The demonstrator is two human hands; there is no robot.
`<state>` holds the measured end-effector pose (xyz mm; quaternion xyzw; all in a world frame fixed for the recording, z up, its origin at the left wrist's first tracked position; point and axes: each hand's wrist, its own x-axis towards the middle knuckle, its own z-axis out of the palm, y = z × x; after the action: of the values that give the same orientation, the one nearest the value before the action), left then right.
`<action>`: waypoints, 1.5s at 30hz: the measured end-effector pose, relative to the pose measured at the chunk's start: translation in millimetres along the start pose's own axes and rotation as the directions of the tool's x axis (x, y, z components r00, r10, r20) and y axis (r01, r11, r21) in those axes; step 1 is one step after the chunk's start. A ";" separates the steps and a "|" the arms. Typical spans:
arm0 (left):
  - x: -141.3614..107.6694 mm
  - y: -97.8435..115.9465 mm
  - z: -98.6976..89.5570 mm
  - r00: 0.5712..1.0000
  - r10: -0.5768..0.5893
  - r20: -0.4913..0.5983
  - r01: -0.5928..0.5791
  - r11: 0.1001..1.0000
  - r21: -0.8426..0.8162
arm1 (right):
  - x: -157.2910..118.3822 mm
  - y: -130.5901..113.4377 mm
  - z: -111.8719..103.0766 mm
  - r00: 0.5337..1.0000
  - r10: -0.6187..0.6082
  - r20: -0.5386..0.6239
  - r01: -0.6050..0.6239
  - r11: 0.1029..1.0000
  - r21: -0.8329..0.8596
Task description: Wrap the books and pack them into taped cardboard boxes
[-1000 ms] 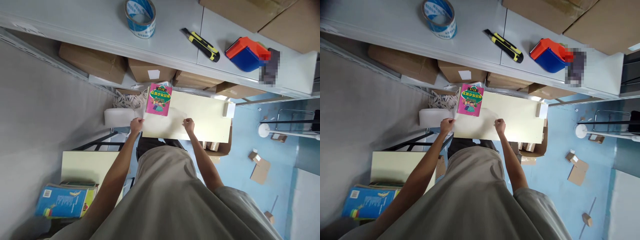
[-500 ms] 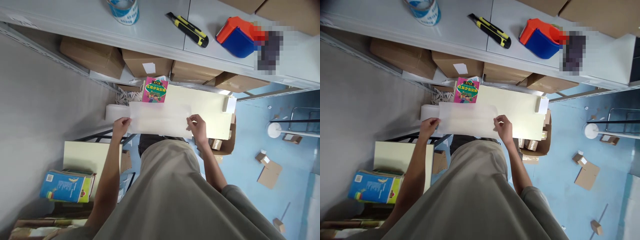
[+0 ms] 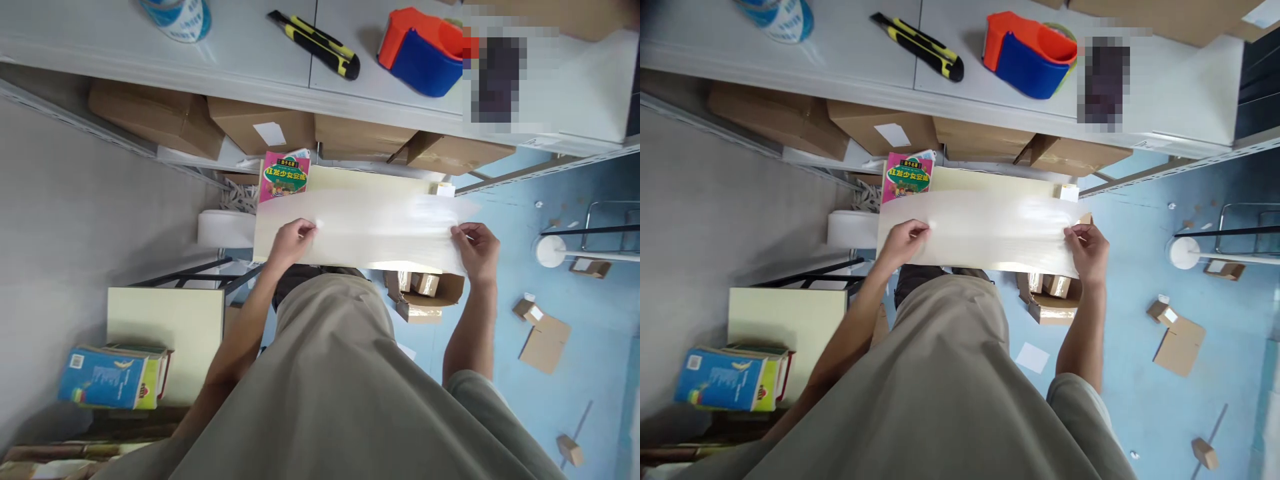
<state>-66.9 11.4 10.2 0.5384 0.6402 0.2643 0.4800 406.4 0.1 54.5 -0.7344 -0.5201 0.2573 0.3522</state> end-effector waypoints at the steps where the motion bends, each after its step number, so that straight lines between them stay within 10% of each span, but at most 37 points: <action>1: 8.0 -2.9 20.6 1.000 -0.001 -0.011 0.001 0.999 0.035 | 6.2 18.7 -2.0 1.000 0.006 -0.006 -0.006 1.000 -0.024; 7: 34.8 -38.6 97.9 0.999 0.010 0.053 -0.019 0.986 0.169 | 30.6 115.8 12.7 0.994 0.101 -0.030 -0.103 0.988 -0.111; 16: 21.7 -127.0 56.2 0.955 -0.181 -0.237 0.277 0.832 0.480 | 17.0 154.2 55.2 0.933 0.359 -0.032 -0.351 0.886 -0.302; 21: 9.5 -155.1 52.0 0.955 -0.242 -0.173 0.298 0.798 0.524 | 2.9 121.0 89.6 0.940 0.311 -0.140 -0.339 0.812 -0.474; 26: 6.4 -154.5 65.6 0.964 -0.214 -0.159 0.266 0.762 0.590 | -24.0 50.2 190.7 0.937 0.135 0.321 -0.014 0.936 -0.352; 33: 5.0 -153.1 61.5 0.973 -0.204 -0.110 0.224 0.714 0.664 | -53.4 -20.3 323.8 0.554 0.071 0.830 0.305 0.910 -0.281; 40: 4.4 -172.0 25.2 0.995 -0.102 -0.015 0.094 0.841 0.532 | -49.1 -35.0 332.0 0.612 0.307 0.729 0.246 0.802 -0.545; 45: 17.2 -179.2 -10.5 0.989 -0.107 0.101 0.052 0.896 0.441 | -48.8 -84.3 386.0 0.644 0.294 0.706 0.229 0.807 -0.545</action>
<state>-153.7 -20.8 -144.6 0.6209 0.6738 0.0605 0.3960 54.0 68.1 -117.9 -0.6364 -0.6573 0.3739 -0.1519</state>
